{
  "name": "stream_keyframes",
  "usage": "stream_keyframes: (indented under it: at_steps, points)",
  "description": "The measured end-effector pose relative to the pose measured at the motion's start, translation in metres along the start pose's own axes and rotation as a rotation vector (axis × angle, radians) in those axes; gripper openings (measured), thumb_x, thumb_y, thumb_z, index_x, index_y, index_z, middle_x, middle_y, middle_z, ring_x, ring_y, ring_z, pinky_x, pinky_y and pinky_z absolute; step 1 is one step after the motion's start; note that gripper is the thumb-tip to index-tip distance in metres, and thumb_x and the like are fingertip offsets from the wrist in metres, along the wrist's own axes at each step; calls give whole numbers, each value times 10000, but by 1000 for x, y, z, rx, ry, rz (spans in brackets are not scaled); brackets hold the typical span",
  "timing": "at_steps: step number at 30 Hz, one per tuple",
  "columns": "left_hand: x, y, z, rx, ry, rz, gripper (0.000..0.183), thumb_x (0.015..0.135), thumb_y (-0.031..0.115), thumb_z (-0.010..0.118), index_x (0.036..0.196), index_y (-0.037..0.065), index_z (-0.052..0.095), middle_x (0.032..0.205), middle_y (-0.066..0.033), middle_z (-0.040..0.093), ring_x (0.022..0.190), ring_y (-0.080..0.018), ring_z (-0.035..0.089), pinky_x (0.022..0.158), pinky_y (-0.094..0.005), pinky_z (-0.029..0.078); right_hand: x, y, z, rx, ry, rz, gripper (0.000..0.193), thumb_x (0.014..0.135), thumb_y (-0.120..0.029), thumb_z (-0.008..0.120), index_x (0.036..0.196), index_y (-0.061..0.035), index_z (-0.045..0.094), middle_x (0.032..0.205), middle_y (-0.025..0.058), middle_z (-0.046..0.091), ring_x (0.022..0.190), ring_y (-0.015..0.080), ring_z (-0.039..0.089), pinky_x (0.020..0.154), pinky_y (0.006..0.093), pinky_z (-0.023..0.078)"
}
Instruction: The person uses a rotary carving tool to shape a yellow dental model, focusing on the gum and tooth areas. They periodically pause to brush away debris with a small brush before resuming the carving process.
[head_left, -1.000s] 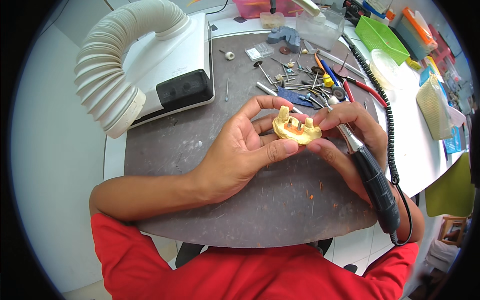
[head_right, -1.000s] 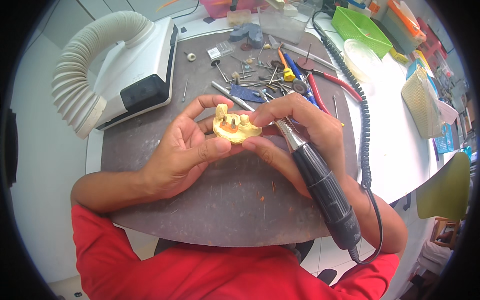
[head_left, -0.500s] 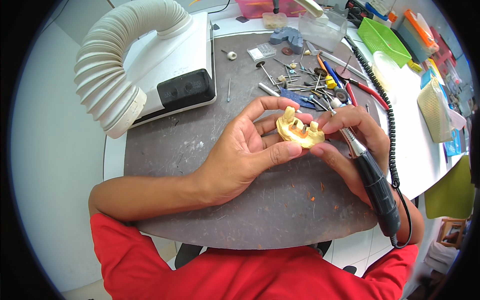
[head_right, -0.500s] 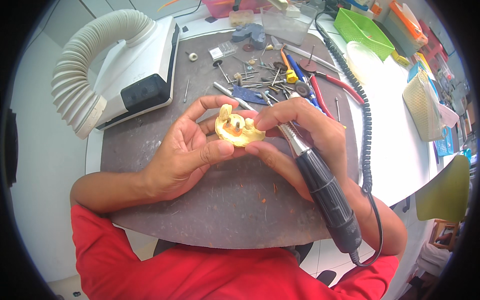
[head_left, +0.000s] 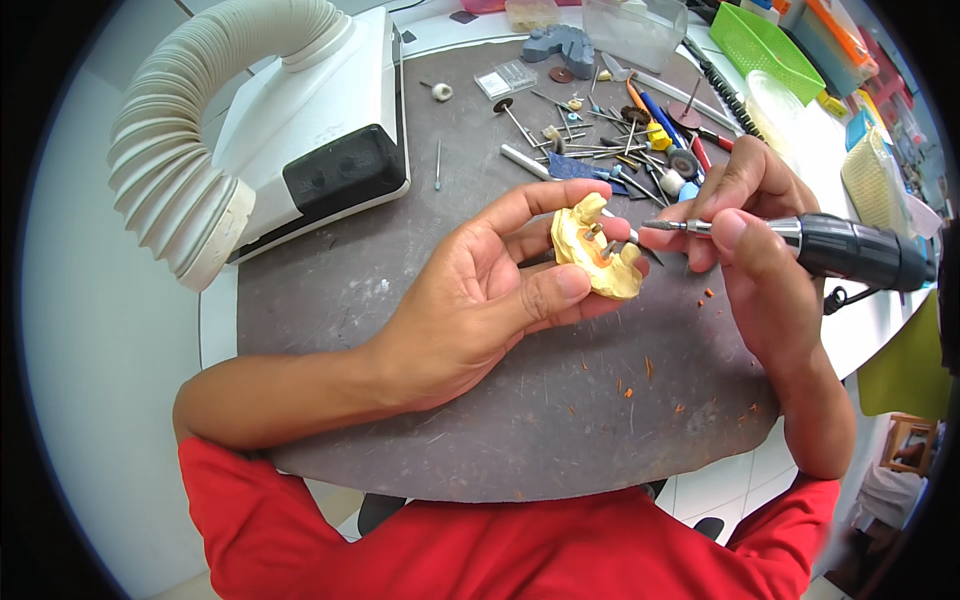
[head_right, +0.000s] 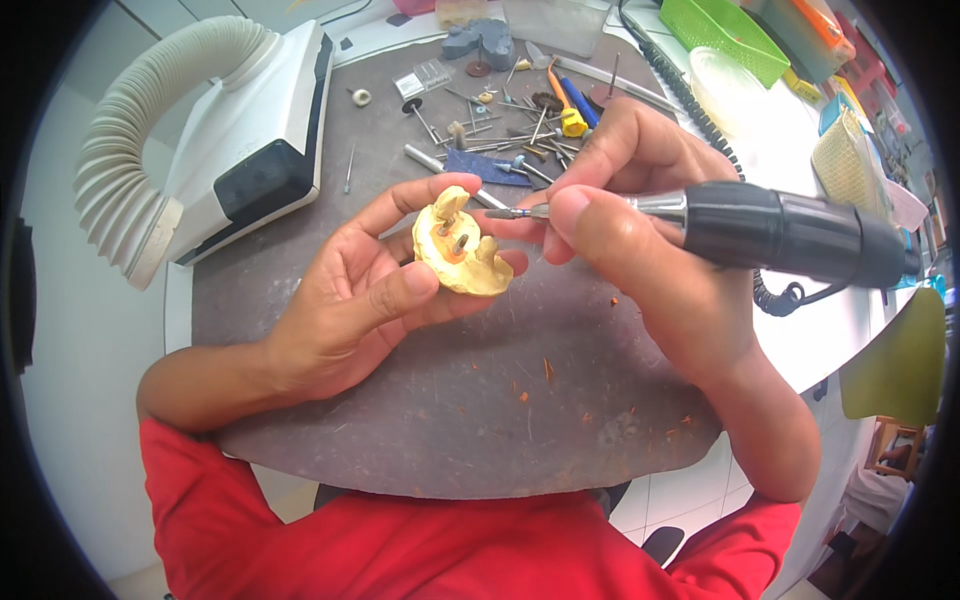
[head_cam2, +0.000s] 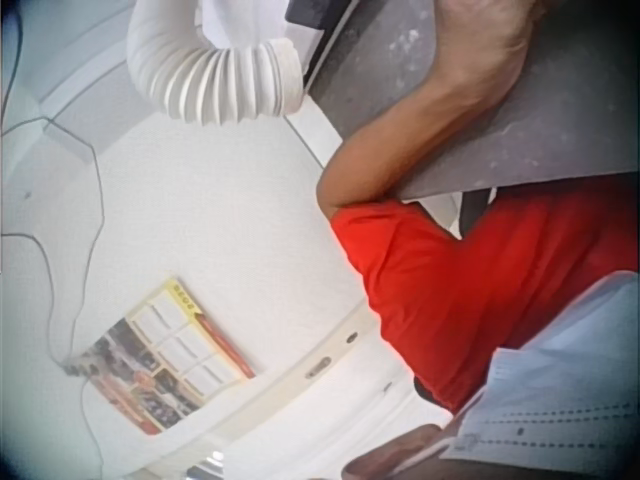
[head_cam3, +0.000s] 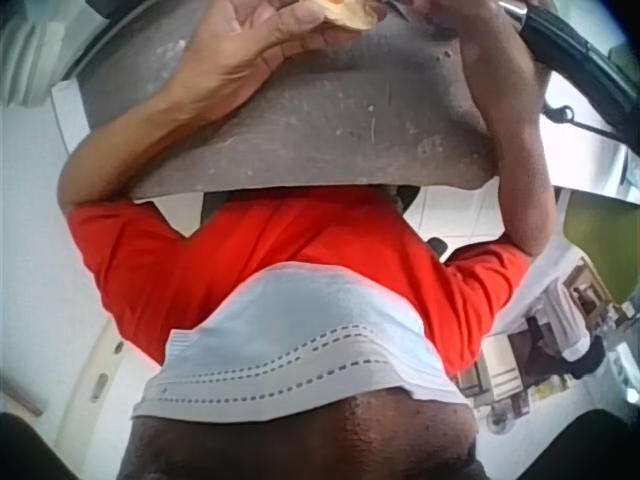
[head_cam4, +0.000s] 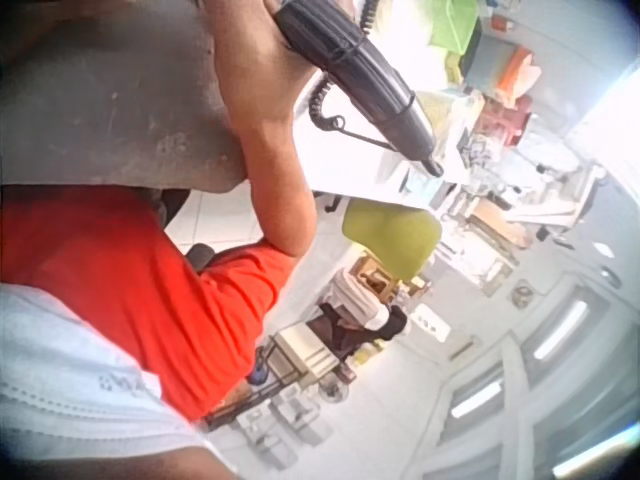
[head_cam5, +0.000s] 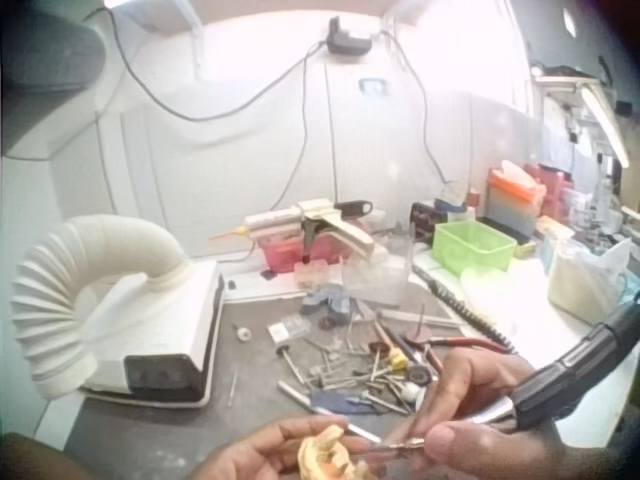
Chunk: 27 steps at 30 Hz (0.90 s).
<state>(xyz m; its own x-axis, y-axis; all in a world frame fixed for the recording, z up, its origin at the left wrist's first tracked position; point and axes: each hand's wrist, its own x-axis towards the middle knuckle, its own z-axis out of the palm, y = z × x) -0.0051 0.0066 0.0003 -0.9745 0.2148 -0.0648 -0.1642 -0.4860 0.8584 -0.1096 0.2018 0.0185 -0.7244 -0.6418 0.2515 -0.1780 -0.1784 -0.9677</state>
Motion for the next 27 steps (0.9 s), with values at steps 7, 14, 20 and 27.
stream_keyframes:
  at_steps: [7, 14, 20, 27]
  points:
    - [0, 5, 1, 7, -17, -44, 639, 919, 197, 591, 1417, 27, 229, 1357, -184, 431, 1203, -284, 516, 951, -408, 494, -6, -1, 9, 60, 54, 100, 242, 841, -197, 649, 859, -51, 457, 701, 60, 558, 699, 153, 659, 710, 300, 585]
    - [9, 1, -7, -19, -73, -75, 661, 923, 213, 584, 1430, 10, 213, 1363, -188, 425, 1215, -303, 505, 929, -405, 510, -7, 13, -2, 19, -13, 79, 268, 819, -202, 679, 842, -65, 450, 662, 63, 550, 647, 156, 648, 678, 281, 575]
    - [0, 5, 0, -32, -75, -79, 672, 927, 228, 578, 1437, -12, 214, 1349, -193, 438, 1186, -296, 528, 897, -386, 534, -10, 5, 7, 63, 2, 146, 295, 806, -226, 693, 820, -61, 449, 640, 75, 541, 603, 150, 617, 639, 275, 564]
    - [1, 5, -1, -41, -82, -99, 677, 929, 227, 572, 1438, -24, 203, 1338, -206, 452, 1179, -306, 530, 904, -393, 533, -10, 3, 4, 57, -14, 197, 296, 804, -218, 690, 820, -52, 445, 640, 74, 528, 568, 136, 587, 640, 278, 565]
